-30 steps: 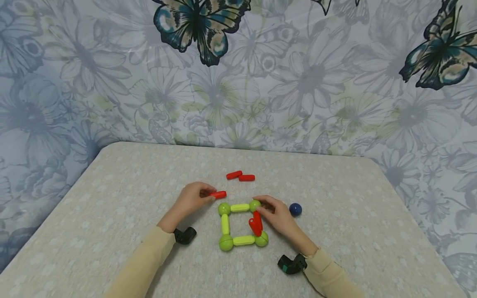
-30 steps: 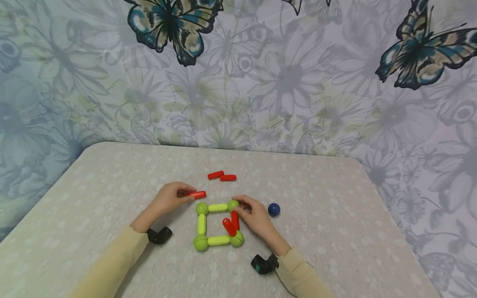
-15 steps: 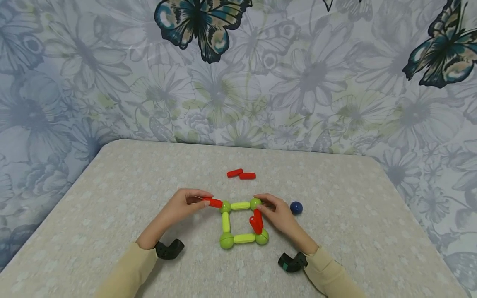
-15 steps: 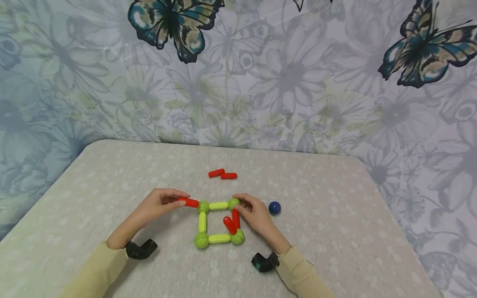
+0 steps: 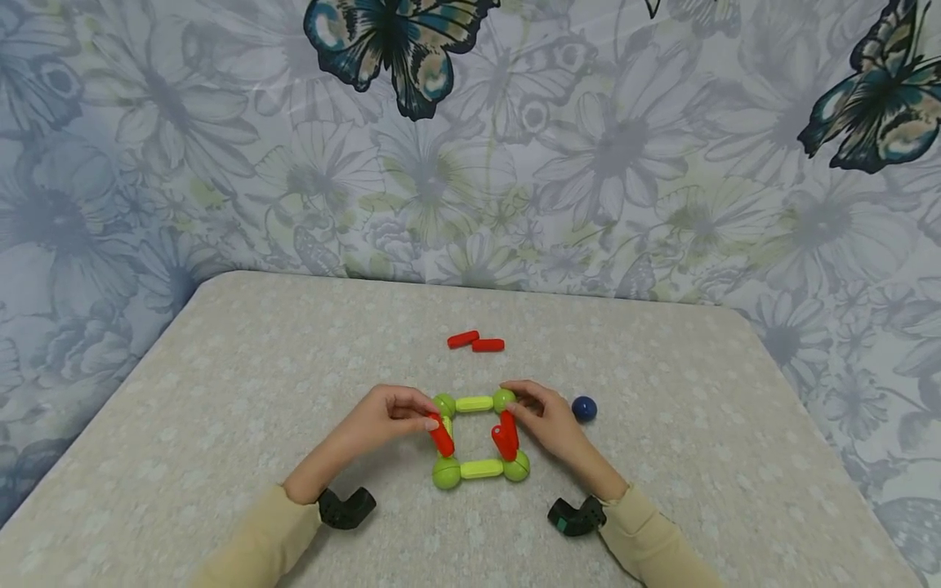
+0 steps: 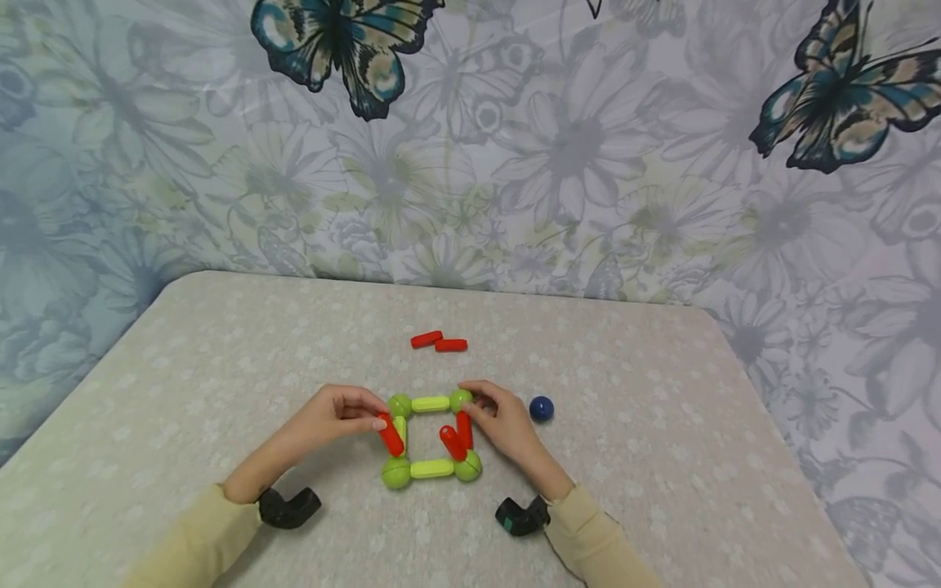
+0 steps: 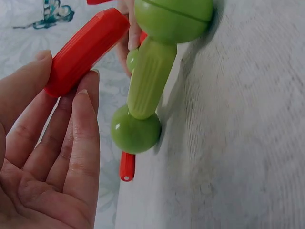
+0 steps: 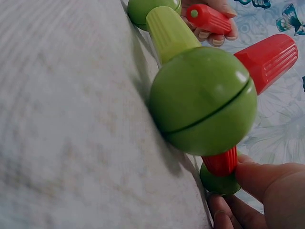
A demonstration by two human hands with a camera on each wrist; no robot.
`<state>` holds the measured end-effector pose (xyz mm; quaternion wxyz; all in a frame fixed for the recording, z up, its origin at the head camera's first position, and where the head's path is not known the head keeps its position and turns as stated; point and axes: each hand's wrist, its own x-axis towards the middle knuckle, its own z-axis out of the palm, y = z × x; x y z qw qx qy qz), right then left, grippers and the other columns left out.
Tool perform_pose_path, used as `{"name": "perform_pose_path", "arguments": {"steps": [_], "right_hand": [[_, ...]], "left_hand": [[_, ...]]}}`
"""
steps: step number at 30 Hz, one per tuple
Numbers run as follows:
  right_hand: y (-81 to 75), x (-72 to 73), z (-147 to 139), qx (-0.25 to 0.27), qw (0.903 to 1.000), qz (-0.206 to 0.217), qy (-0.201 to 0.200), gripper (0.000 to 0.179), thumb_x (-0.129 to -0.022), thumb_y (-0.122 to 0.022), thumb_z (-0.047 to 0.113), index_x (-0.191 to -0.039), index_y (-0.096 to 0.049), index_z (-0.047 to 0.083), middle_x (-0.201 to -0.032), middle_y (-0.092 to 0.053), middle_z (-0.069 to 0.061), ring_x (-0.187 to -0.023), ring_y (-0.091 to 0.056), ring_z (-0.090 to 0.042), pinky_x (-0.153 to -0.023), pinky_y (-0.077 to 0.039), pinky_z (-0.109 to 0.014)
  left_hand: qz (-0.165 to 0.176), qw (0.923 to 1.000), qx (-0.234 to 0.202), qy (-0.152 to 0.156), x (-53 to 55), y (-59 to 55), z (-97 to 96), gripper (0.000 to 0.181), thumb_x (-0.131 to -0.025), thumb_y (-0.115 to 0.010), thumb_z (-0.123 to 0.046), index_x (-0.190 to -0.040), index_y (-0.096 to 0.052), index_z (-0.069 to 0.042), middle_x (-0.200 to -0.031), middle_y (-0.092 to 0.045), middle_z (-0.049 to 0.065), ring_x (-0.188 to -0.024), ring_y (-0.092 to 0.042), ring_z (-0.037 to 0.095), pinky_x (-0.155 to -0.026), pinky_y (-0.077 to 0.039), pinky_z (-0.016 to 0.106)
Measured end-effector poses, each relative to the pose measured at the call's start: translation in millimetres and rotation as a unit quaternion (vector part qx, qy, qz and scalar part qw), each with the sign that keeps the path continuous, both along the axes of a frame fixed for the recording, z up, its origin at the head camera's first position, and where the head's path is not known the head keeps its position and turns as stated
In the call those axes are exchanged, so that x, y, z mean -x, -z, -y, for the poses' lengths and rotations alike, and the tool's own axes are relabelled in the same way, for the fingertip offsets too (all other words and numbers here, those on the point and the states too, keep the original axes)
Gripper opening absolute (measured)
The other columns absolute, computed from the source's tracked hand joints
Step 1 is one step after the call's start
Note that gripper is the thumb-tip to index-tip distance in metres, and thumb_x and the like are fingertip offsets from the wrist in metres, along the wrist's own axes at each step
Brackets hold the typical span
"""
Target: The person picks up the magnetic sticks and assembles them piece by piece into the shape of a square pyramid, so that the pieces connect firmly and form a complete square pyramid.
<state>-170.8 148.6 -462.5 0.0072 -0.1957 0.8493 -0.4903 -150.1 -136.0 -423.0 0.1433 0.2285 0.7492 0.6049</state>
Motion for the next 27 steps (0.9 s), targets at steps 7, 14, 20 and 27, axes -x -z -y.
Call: {"name": "perform_pose_path", "arguments": {"steps": [7, 14, 20, 27], "right_hand": [[-1.8, 0.6, 1.5, 0.002, 1.0, -0.001, 0.0, 0.028, -0.092, -0.062, 0.014, -0.119, -0.063, 0.009, -0.102, -0.063, 0.001, -0.081, -0.057, -0.014, -0.068, -0.049, -0.028], [-3.7, 1.0, 1.4, 0.002, 1.0, 0.0, 0.004, 0.027, -0.092, -0.062, 0.014, -0.119, -0.064, 0.01, -0.101, -0.063, 0.002, -0.081, -0.057, -0.013, -0.067, -0.048, -0.028], [-3.6, 1.4, 1.7, 0.006, 0.9999, -0.008, -0.001, 0.027, -0.092, -0.062, 0.013, -0.119, -0.064, 0.009, -0.102, -0.063, 0.001, -0.08, -0.057, -0.014, -0.067, -0.048, -0.028], [-5.3, -3.1, -1.4, -0.014, 0.9998, 0.009, 0.006, 0.034, -0.091, -0.064, 0.013, -0.125, -0.06, 0.009, -0.108, -0.062, -0.003, -0.085, -0.057, -0.015, -0.072, -0.049, -0.029]], "left_hand": [[-0.03, 0.9993, 0.018, 0.016, -6.9, -8.5, -7.4, 0.024, -0.085, -0.07, -0.008, -0.104, -0.068, 0.005, -0.095, -0.068, 0.006, -0.084, -0.065, 0.02, -0.074, -0.053, 0.033], [-0.048, 0.9985, 0.021, 0.017, -8.7, -9.8, -11.2, 0.022, -0.084, -0.071, -0.007, -0.102, -0.069, 0.005, -0.095, -0.067, 0.004, -0.086, -0.063, 0.018, -0.075, -0.053, 0.032], [-0.029, 0.9981, -0.005, 0.053, -5.7, -5.2, -8.6, 0.033, -0.084, -0.071, -0.006, -0.112, -0.062, 0.009, -0.101, -0.065, 0.013, -0.09, -0.062, 0.021, -0.077, -0.052, 0.032], [-0.027, 0.9996, 0.006, 0.001, 6.2, 4.9, 3.4, 0.032, -0.092, -0.062, -0.014, -0.12, -0.059, 0.004, -0.115, -0.061, 0.014, -0.102, -0.059, 0.023, -0.085, -0.048, 0.032]]}}
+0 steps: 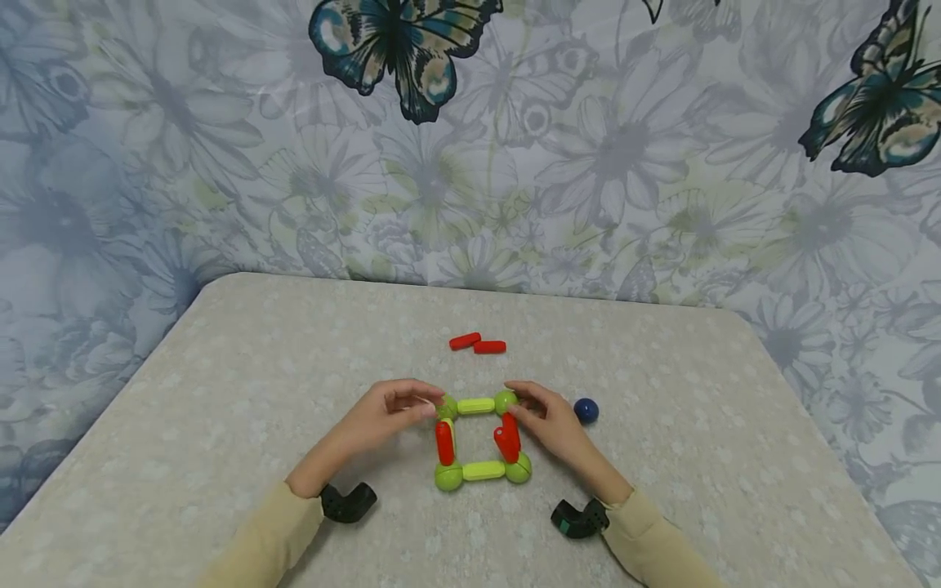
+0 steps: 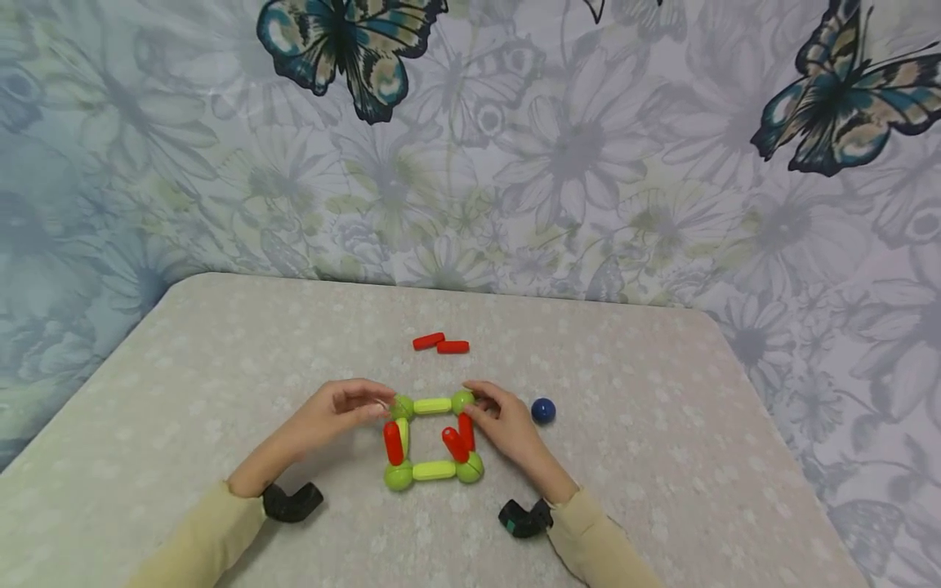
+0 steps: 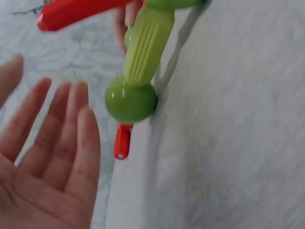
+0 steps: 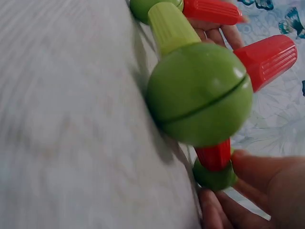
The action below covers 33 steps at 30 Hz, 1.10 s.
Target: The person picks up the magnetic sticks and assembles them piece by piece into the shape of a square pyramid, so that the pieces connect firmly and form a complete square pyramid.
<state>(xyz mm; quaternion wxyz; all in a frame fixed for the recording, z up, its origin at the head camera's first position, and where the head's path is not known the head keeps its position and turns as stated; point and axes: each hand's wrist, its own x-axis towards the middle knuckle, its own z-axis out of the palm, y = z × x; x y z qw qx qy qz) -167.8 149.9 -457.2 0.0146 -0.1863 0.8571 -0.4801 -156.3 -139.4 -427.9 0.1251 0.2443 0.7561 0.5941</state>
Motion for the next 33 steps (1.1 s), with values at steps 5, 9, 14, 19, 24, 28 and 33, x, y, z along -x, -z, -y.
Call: {"name": "perform_pose_path", "arguments": {"steps": [5, 9, 14, 19, 24, 28, 33], "right_hand": [[-13.2, -17.0, -12.4, -0.041, 0.9989, 0.016, -0.017, 0.041, -0.091, -0.064, 0.016, -0.129, -0.053, 0.008, -0.111, -0.061, -0.008, -0.086, -0.058, -0.016, -0.074, -0.05, -0.031], [-21.3, -37.6, -25.0, -0.054, 0.9967, 0.038, -0.048, 0.035, -0.093, -0.062, 0.018, -0.125, -0.054, 0.006, -0.107, -0.06, -0.006, -0.083, -0.057, -0.015, -0.072, -0.049, -0.029], [-20.9, -56.8, -27.2, -0.067, 0.9925, 0.052, -0.088, 0.031, -0.089, -0.067, 0.026, -0.113, -0.059, 0.007, -0.095, -0.057, 0.002, -0.078, -0.052, -0.014, -0.065, -0.046, -0.025], [-15.0, -61.5, -19.6, -0.101, 0.9934, 0.002, -0.054, 0.034, -0.08, -0.074, 0.036, -0.101, -0.06, 0.014, -0.086, -0.052, 0.008, -0.071, -0.047, -0.011, -0.059, -0.043, -0.024], [-11.1, -54.6, -20.7, -0.091, 0.9951, -0.019, -0.034, 0.028, -0.082, -0.075, 0.024, -0.103, -0.063, 0.011, -0.083, -0.053, 0.007, -0.068, -0.048, -0.01, -0.056, -0.043, -0.024], [-9.0, -44.7, -25.1, -0.076, 0.9963, -0.025, -0.031, 0.029, -0.083, -0.073, 0.016, -0.11, -0.064, 0.008, -0.087, -0.057, 0.004, -0.07, -0.05, -0.009, -0.059, -0.045, -0.024], [-9.4, -31.6, -24.7, -0.057, 0.9978, -0.032, -0.006, 0.03, -0.084, -0.071, 0.01, -0.113, -0.064, 0.007, -0.098, -0.062, -0.002, -0.075, -0.056, -0.011, -0.064, -0.049, -0.026]], "left_hand": [[0.005, 0.9994, 0.034, -0.008, 15.0, 6.1, 5.2, 0.036, -0.094, -0.059, -0.015, -0.125, -0.056, 0.002, -0.125, -0.054, 0.017, -0.111, -0.053, 0.029, -0.089, -0.046, 0.038], [0.0, 0.9976, 0.05, 0.047, 26.5, 11.7, 2.1, 0.037, -0.094, -0.059, -0.012, -0.127, -0.054, 0.003, -0.127, -0.053, 0.018, -0.113, -0.052, 0.031, -0.091, -0.044, 0.04], [-0.039, 0.9927, 0.041, 0.106, 36.0, 17.0, -2.7, 0.035, -0.093, -0.059, -0.008, -0.124, -0.055, 0.007, -0.123, -0.056, 0.018, -0.109, -0.054, 0.024, -0.09, -0.045, 0.035], [-0.021, 0.9938, 0.041, 0.102, 34.5, 19.0, -3.3, 0.034, -0.091, -0.061, -0.005, -0.122, -0.057, 0.007, -0.121, -0.057, 0.017, -0.109, -0.054, 0.023, -0.09, -0.045, 0.033], [0.01, 0.9958, 0.046, 0.078, 25.1, 17.0, 2.1, 0.033, -0.089, -0.063, -0.001, -0.121, -0.057, 0.007, -0.119, -0.058, 0.017, -0.108, -0.055, 0.028, -0.088, -0.046, 0.032], [0.019, 0.9962, 0.049, 0.069, 15.7, 14.5, 5.8, 0.034, -0.088, -0.065, -0.002, -0.12, -0.058, 0.005, -0.116, -0.059, 0.014, -0.104, -0.057, 0.027, -0.085, -0.048, 0.03], [0.004, 0.9963, 0.064, 0.058, 3.5, 11.8, 5.6, 0.031, -0.084, -0.07, -0.005, -0.114, -0.063, 0.001, -0.106, -0.062, 0.01, -0.095, -0.06, 0.024, -0.08, -0.051, 0.03]]}}
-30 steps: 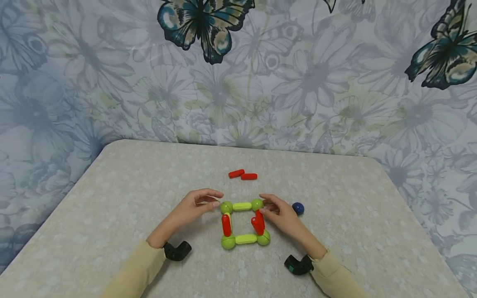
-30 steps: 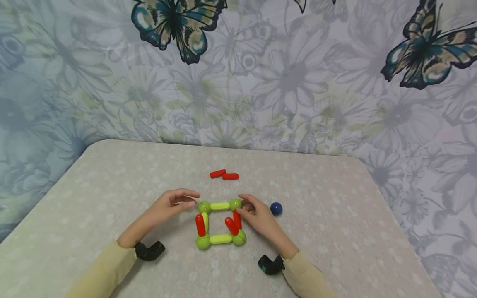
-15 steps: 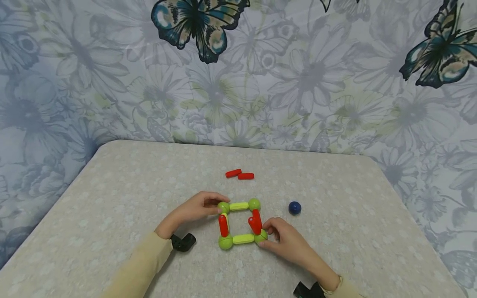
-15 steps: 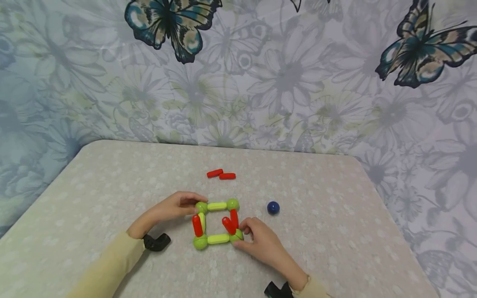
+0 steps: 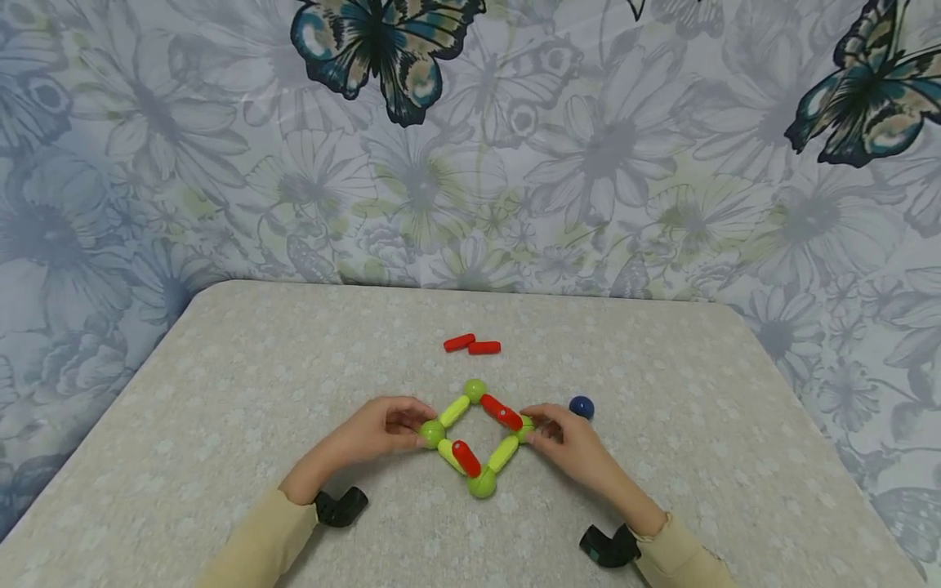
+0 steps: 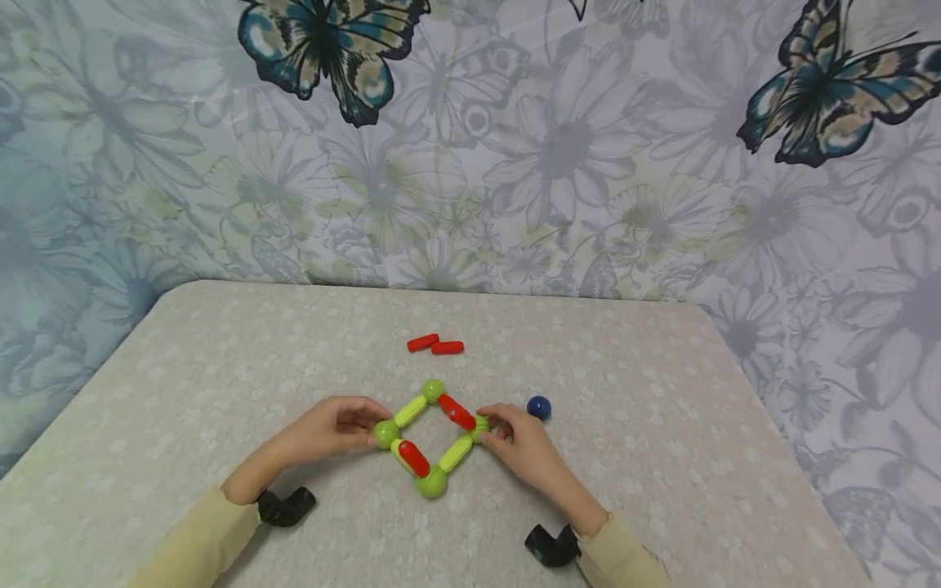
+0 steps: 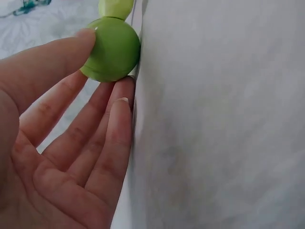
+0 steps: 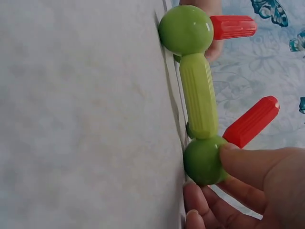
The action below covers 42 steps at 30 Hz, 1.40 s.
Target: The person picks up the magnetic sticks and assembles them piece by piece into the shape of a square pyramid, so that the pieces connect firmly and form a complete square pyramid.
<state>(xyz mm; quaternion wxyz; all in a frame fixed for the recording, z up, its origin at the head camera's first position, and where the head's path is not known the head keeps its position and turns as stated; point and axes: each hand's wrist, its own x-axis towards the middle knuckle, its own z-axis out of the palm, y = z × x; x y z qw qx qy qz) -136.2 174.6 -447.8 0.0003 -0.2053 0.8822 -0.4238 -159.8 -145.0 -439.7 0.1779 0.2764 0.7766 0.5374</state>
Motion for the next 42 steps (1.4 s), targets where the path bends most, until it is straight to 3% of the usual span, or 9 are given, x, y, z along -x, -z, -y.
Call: {"name": "perform_pose_path", "arguments": {"steps": [5, 14, 20, 23, 27, 31, 35, 38, 42], "right_hand": [[-0.1, 13.3, 6.9, 0.009, 0.9997, 0.009, 0.021, 0.032, -0.087, -0.068, 0.009, -0.118, -0.062, 0.006, -0.104, -0.063, -0.006, -0.077, -0.058, -0.012, -0.066, -0.05, -0.027], [5.0, 28.6, 9.8, 0.055, 0.9973, 0.027, 0.04, 0.032, -0.088, -0.066, 0.005, -0.12, -0.062, 0.004, -0.11, -0.064, -0.009, -0.081, -0.06, -0.015, -0.068, -0.049, -0.027], [8.0, 32.5, 6.0, 0.074, 0.9961, 0.041, 0.024, 0.034, -0.092, -0.061, 0.008, -0.126, -0.059, 0.004, -0.118, -0.06, -0.013, -0.086, -0.061, -0.018, -0.072, -0.049, -0.029], [7.3, 32.6, 6.2, 0.075, 0.9959, 0.047, 0.019, 0.035, -0.093, -0.06, 0.008, -0.127, -0.057, 0.002, -0.12, -0.059, -0.014, -0.086, -0.061, -0.019, -0.071, -0.048, -0.027], [-3.0, 27.9, 8.6, 0.082, 0.9953, 0.049, 0.012, 0.034, -0.093, -0.058, 0.004, -0.125, -0.056, -0.004, -0.119, -0.058, -0.021, -0.085, -0.061, -0.026, -0.067, -0.047, -0.026], [-21.8, 19.3, 11.5, 0.088, 0.9946, 0.054, 0.015, 0.033, -0.092, -0.057, 0.0, -0.124, -0.055, -0.009, -0.118, -0.057, -0.024, -0.085, -0.06, -0.031, -0.067, -0.046, -0.025], [-27.6, 15.1, 15.3, 0.089, 0.994, 0.062, 0.017, 0.033, -0.092, -0.056, -0.001, -0.124, -0.055, -0.009, -0.118, -0.057, -0.024, -0.085, -0.059, -0.032, -0.068, -0.047, -0.024], [-26.7, 14.8, 16.0, 0.09, 0.9939, 0.063, 0.01, 0.033, -0.093, -0.056, -0.001, -0.124, -0.054, -0.009, -0.119, -0.056, -0.025, -0.086, -0.059, -0.033, -0.069, -0.047, -0.025], [-26.1, 15.2, 13.2, 0.089, 0.9943, 0.057, 0.012, 0.033, -0.093, -0.056, 0.001, -0.125, -0.055, -0.008, -0.12, -0.056, -0.023, -0.087, -0.06, -0.032, -0.07, -0.047, -0.025]], "left_hand": [[-0.011, 0.9996, 0.02, -0.014, -10.7, 0.4, -6.5, 0.027, -0.08, -0.075, -0.008, -0.105, -0.065, -0.004, -0.097, -0.064, 0.004, -0.086, -0.062, 0.019, -0.074, -0.052, 0.028], [0.016, 0.9997, 0.01, -0.016, -25.4, -3.1, -28.9, 0.024, -0.077, -0.078, -0.007, -0.097, -0.065, -0.005, -0.091, -0.066, 0.002, -0.081, -0.064, 0.017, -0.07, -0.053, 0.028], [0.025, 0.9996, 0.004, -0.014, -28.7, -3.0, -35.6, 0.023, -0.077, -0.077, -0.007, -0.096, -0.065, -0.005, -0.09, -0.066, 0.002, -0.081, -0.065, 0.017, -0.07, -0.053, 0.027], [0.022, 0.9997, 0.011, 0.006, -25.1, -6.3, -33.7, 0.019, -0.08, -0.075, -0.006, -0.097, -0.066, -0.005, -0.091, -0.067, 0.001, -0.083, -0.065, 0.016, -0.071, -0.053, 0.027], [-0.03, 0.9992, 0.026, -0.004, 0.1, -15.8, -27.4, 0.017, -0.084, -0.07, -0.006, -0.101, -0.067, -0.003, -0.096, -0.067, 0.003, -0.087, -0.063, 0.017, -0.075, -0.052, 0.029], [-0.073, 0.9932, 0.019, -0.088, 46.9, -23.3, -30.8, 0.025, -0.087, -0.067, -0.005, -0.111, -0.064, 0.001, -0.108, -0.064, 0.013, -0.099, -0.06, 0.023, -0.083, -0.049, 0.034], [-0.081, 0.9854, 0.033, -0.146, 87.6, -17.7, -38.9, 0.038, -0.087, -0.067, -0.007, -0.122, -0.057, 0.003, -0.119, -0.058, 0.016, -0.109, -0.055, 0.027, -0.09, -0.045, 0.036], [-0.071, 0.985, 0.041, -0.152, 104.3, -9.9, -44.2, 0.042, -0.087, -0.068, -0.006, -0.124, -0.055, 0.006, -0.12, -0.058, 0.019, -0.11, -0.054, 0.03, -0.093, -0.043, 0.038], [-0.063, 0.987, 0.025, -0.146, 114.8, -0.4, -50.1, 0.041, -0.085, -0.068, -0.001, -0.122, -0.055, 0.01, -0.118, -0.058, 0.023, -0.109, -0.054, 0.033, -0.094, -0.042, 0.04]]}}
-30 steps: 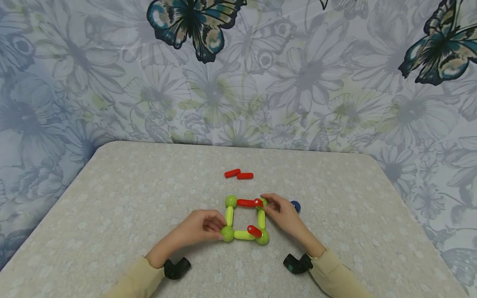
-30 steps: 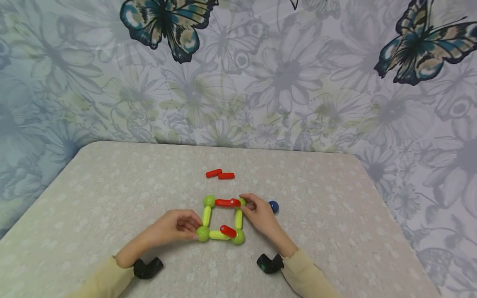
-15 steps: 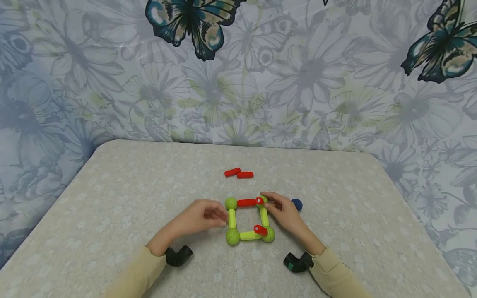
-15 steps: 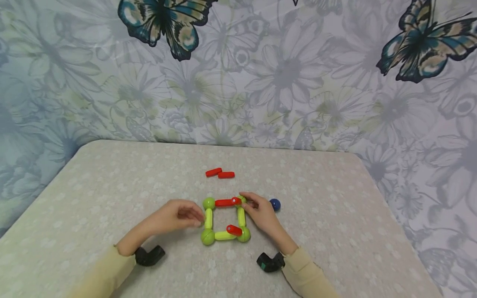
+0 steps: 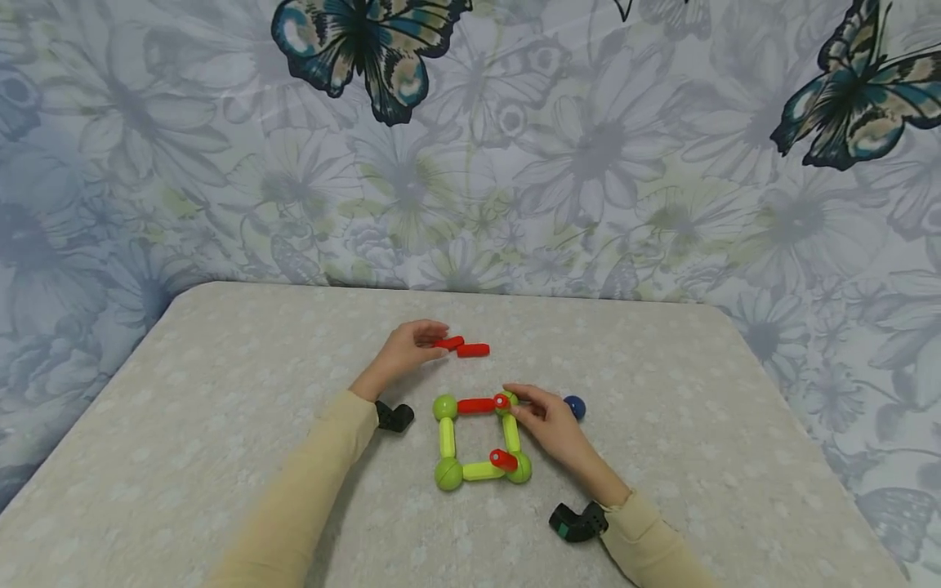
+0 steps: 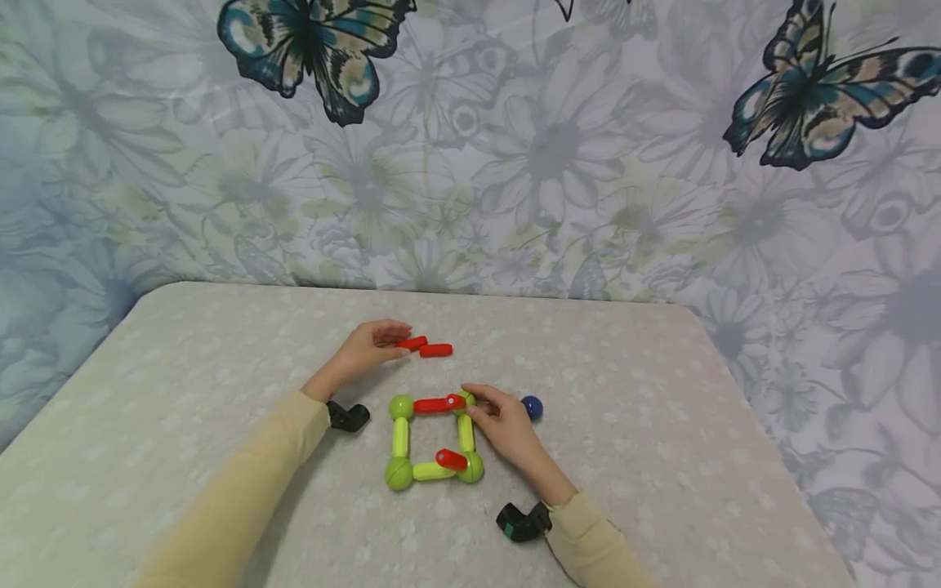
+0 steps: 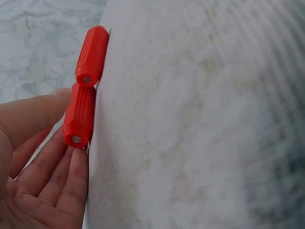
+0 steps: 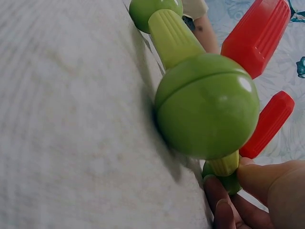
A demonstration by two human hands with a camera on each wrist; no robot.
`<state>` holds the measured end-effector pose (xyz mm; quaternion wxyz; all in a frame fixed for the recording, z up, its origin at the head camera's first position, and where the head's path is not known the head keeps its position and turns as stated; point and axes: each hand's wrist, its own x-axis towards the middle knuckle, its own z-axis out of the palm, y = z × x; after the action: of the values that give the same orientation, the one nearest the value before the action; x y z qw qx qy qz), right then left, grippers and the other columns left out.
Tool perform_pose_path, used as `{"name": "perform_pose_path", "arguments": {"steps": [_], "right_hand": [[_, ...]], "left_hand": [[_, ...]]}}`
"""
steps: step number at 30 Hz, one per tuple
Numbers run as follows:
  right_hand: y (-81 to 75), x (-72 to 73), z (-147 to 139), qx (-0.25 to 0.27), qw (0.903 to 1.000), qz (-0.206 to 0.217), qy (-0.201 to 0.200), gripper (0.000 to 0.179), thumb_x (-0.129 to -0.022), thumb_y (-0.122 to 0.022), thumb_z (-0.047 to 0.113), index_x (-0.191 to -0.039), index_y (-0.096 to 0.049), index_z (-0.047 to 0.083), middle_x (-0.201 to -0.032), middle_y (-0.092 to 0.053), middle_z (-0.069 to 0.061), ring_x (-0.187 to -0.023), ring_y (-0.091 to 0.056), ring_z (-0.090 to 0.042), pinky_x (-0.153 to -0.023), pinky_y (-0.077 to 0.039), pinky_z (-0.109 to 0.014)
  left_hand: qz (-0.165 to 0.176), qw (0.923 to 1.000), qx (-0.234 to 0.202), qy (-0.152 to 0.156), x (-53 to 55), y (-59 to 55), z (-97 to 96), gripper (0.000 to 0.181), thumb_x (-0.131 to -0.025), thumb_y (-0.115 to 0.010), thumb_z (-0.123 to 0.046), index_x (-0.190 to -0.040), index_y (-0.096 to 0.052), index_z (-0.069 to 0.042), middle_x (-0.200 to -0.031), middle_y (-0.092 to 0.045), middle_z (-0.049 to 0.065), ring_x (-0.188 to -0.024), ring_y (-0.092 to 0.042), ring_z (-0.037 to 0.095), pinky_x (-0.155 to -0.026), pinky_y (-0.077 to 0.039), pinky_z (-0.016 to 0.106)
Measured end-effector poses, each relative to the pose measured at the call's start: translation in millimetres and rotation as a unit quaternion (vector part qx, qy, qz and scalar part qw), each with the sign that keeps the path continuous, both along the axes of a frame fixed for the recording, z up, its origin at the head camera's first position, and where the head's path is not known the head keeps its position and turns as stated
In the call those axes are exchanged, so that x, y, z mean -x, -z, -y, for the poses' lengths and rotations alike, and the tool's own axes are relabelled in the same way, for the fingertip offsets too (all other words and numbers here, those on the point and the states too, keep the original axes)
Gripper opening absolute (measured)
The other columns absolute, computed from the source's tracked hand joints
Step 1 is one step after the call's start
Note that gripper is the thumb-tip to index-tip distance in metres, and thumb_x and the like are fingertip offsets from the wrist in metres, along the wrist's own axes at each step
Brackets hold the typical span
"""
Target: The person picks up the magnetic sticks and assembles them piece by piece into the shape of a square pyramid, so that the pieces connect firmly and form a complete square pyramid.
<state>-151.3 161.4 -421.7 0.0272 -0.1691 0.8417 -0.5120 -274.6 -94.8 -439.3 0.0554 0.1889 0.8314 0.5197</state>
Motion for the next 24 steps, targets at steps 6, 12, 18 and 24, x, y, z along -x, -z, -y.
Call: {"name": "perform_pose_path", "arguments": {"steps": [6, 12, 18, 24], "right_hand": [[1.8, 1.0, 0.6, 0.001, 1.0, -0.007, 0.0, 0.032, -0.093, -0.057, 0.001, -0.124, -0.056, -0.008, -0.118, -0.058, -0.022, -0.083, -0.06, -0.032, -0.066, -0.045, -0.024], [1.0, 2.4, 0.3, 0.005, 1.0, -0.003, 0.002, 0.032, -0.093, -0.057, 0.0, -0.124, -0.056, -0.008, -0.119, -0.058, -0.022, -0.08, -0.059, -0.033, -0.064, -0.044, -0.023], [1.2, 2.7, 0.4, 0.006, 0.9999, 0.007, 0.006, 0.033, -0.092, -0.057, -0.001, -0.125, -0.056, -0.006, -0.12, -0.058, -0.02, -0.078, -0.058, -0.031, -0.061, -0.043, -0.022], [1.1, 1.9, 2.0, 0.007, 0.9999, 0.012, 0.005, 0.033, -0.092, -0.056, -0.001, -0.125, -0.056, -0.007, -0.12, -0.057, -0.021, -0.077, -0.057, -0.031, -0.059, -0.042, -0.022]], "left_hand": [[0.0, 0.9985, 0.045, -0.031, -0.6, 5.8, 2.0, 0.035, -0.082, -0.071, -0.002, -0.116, -0.062, 0.003, -0.11, -0.063, 0.014, -0.099, -0.058, 0.026, -0.086, -0.046, 0.037], [-0.017, 0.9939, 0.096, -0.052, -5.9, 1.7, 7.3, 0.021, -0.084, -0.07, -0.005, -0.104, -0.068, 0.001, -0.091, -0.065, 0.009, -0.082, -0.059, 0.021, -0.072, -0.048, 0.034], [-0.032, 0.9922, 0.109, -0.052, -13.9, -1.3, 18.0, 0.019, -0.084, -0.069, -0.005, -0.102, -0.069, 0.001, -0.088, -0.064, 0.008, -0.079, -0.058, 0.021, -0.071, -0.047, 0.034], [-0.031, 0.9907, 0.116, -0.063, -19.7, 0.6, 29.0, 0.018, -0.083, -0.07, -0.005, -0.1, -0.069, -0.001, -0.087, -0.063, 0.006, -0.078, -0.058, 0.02, -0.071, -0.047, 0.035]]}}
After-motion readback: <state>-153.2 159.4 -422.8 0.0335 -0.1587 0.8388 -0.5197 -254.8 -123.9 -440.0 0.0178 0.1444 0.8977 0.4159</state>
